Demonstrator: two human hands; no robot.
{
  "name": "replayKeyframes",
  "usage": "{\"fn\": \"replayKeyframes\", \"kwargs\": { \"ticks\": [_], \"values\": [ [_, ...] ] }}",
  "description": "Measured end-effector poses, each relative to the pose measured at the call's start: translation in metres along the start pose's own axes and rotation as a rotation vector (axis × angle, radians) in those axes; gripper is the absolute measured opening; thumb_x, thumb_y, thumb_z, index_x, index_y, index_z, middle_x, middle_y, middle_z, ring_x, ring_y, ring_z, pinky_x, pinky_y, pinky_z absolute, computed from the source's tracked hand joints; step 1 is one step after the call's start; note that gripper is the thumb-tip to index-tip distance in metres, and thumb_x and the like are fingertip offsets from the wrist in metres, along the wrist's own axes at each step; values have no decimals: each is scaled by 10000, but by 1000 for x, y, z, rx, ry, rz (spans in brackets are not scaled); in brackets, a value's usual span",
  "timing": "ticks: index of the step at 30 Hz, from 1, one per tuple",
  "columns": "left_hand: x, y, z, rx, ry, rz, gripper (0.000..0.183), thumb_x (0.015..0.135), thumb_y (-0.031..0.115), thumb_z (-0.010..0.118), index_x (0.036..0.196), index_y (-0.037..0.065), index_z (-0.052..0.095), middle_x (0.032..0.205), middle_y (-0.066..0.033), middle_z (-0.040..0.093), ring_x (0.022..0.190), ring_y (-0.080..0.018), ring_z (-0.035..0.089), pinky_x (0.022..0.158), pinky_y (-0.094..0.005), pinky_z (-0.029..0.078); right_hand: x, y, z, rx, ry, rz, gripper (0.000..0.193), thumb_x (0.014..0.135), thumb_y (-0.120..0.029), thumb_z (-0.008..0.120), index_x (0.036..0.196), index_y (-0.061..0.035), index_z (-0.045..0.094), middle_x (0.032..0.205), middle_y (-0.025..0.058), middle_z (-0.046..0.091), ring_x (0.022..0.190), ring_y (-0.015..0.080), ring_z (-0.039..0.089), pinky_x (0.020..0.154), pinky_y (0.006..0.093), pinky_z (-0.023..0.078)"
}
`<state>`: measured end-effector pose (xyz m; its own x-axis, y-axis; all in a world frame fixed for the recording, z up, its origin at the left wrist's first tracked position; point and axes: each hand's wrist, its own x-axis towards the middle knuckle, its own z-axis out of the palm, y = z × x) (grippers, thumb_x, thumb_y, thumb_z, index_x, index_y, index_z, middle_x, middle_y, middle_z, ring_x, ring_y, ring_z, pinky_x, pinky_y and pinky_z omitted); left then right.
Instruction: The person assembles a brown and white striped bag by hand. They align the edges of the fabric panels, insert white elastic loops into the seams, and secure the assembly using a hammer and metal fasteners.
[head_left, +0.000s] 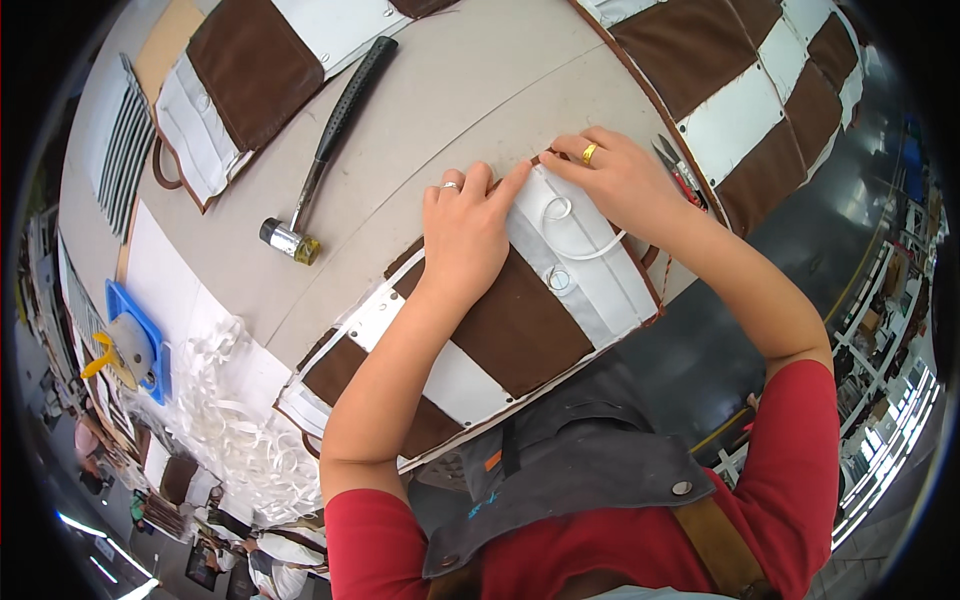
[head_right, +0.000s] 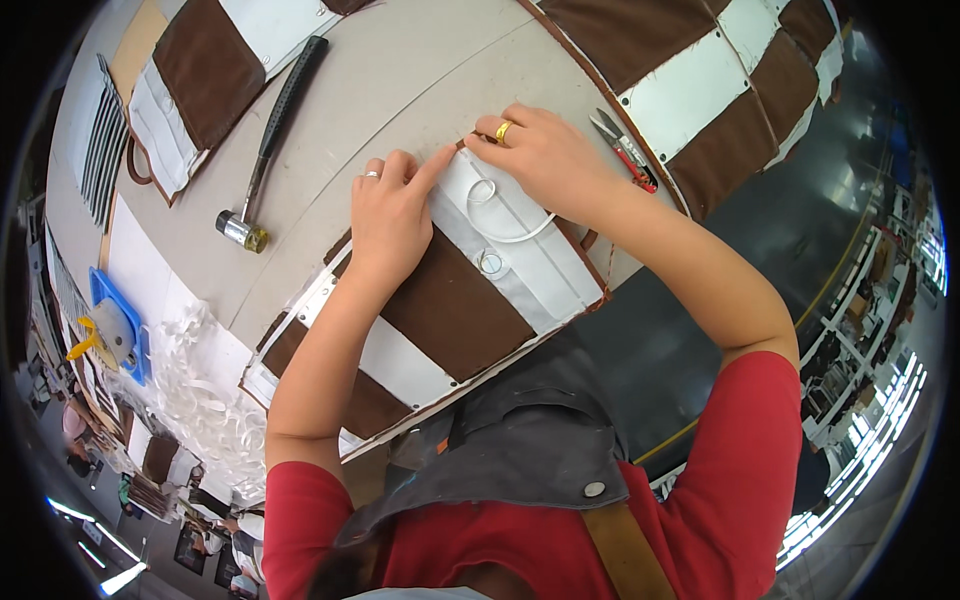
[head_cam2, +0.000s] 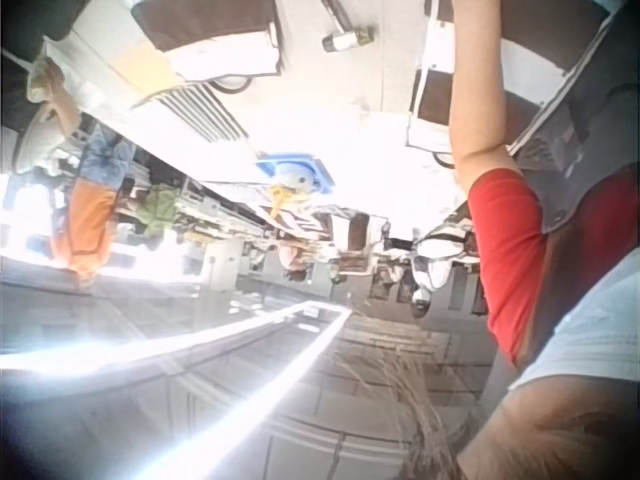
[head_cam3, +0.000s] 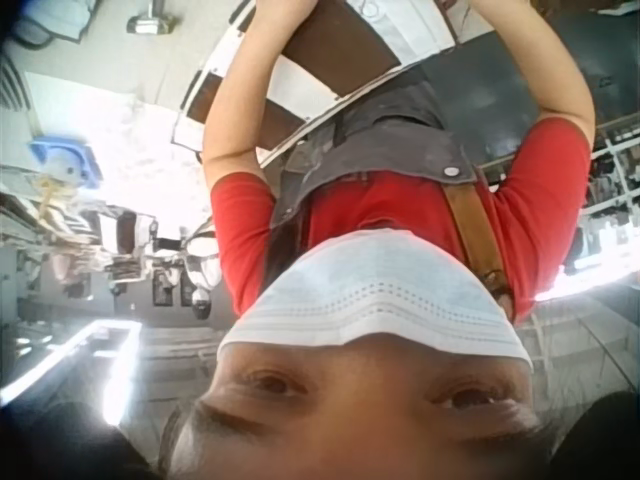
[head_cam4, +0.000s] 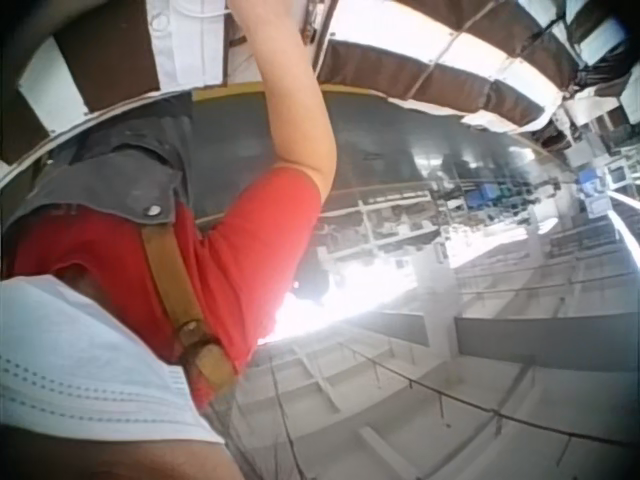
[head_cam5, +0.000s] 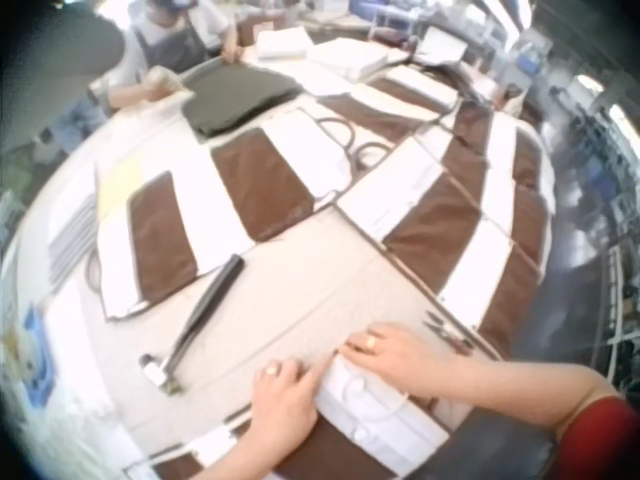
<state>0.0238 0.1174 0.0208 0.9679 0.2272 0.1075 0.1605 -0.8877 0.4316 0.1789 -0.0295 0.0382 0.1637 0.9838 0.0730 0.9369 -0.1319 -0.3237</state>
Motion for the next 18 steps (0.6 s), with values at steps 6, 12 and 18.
{"fn": "replayKeyframes", "kwargs": {
  "ticks": [6,12,18],
  "values": [
    [2,7,-3,191,-67,72,506,721,-2,564,1174,218,608,858,-22,489,746,-208,477,636,-331,322,-2,-3,-3,0,28,-19,319,738,-13,592,1053,-41,633,1052,35,602,945,212,559,808,338,481],
    [-5,-6,4,-7,113,44,325,785,18,588,1086,136,616,923,-42,541,777,-233,521,671,-361,369,8,8,1,376,117,219,195,807,-19,576,989,-43,641,968,49,616,919,246,566,797,355,467],
    [-10,-10,-1,-287,122,-154,94,814,57,637,901,57,602,837,-92,565,787,-268,549,703,-367,399,22,-4,11,365,144,25,125,809,-70,610,931,-54,631,940,43,612,917,251,564,808,376,445]
  ]
}}
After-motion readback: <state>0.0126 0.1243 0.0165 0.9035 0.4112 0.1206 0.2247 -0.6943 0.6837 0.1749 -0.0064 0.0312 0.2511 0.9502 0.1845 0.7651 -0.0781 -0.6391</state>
